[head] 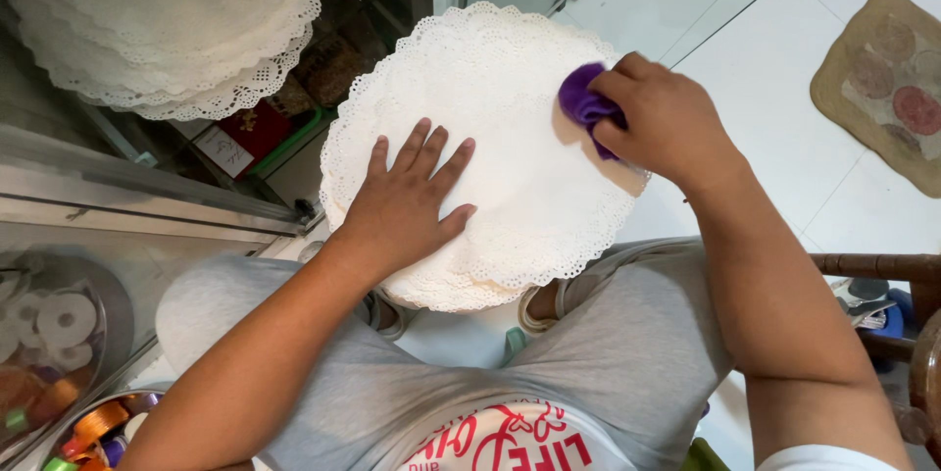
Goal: The person wipes a stack of white decorative plates with a purple cloth while sitting cross-legged. They repeatedly take a plate from a glass cabinet, wipe its surface, and return it to the stack on their lap.
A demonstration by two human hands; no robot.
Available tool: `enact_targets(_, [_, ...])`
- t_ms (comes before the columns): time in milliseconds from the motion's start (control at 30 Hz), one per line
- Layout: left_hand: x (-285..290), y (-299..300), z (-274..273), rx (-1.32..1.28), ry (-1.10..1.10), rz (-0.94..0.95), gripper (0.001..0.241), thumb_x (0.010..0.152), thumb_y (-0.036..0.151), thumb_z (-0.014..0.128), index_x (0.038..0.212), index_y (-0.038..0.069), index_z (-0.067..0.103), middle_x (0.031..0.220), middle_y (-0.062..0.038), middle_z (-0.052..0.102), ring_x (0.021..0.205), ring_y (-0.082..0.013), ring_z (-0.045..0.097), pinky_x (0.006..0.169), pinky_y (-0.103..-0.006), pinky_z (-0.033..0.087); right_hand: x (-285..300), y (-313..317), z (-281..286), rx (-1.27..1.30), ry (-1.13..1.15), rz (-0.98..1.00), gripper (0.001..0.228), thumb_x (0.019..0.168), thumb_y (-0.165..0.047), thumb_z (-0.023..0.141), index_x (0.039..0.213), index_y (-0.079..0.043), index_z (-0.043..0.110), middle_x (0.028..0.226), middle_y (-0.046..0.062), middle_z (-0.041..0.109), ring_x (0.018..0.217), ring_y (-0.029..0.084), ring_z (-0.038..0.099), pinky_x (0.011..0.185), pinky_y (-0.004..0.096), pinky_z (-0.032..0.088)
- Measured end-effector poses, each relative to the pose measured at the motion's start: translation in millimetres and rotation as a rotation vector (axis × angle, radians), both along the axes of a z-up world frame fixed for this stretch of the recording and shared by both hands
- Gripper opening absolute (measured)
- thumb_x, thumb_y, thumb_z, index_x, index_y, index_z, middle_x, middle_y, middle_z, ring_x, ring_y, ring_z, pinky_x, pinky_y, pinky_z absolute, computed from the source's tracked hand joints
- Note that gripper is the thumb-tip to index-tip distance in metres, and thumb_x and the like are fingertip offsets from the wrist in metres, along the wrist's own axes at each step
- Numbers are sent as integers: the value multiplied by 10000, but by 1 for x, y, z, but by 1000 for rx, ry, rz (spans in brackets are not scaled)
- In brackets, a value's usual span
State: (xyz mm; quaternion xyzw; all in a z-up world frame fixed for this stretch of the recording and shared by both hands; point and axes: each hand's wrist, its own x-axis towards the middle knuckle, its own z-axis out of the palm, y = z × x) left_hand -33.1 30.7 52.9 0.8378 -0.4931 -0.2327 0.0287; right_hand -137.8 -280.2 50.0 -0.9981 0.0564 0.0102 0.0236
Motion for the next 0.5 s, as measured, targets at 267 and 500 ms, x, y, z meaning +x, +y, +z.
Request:
enact_targets(267, [-1,-4,0,27,-27,-9,740,1037,502,386,1668,147,236,1684,-229,250,1599,-385,118,1208,-696,113,-17,82,22,515,66,609,430,826,-198,657,1248,-143,714,1081,192,661,950,445,678,775,525,554])
enact_targets(500, [3,2,-56,-145,-187,9,807,975,615,395,1651,223,196,1677,-140,265,1577,-312,103,1175,-656,136,-20,8,57,273,499,29,314,736,-234,636,1005,-317,776,1011,-63,689,835,149,717,783,324,516])
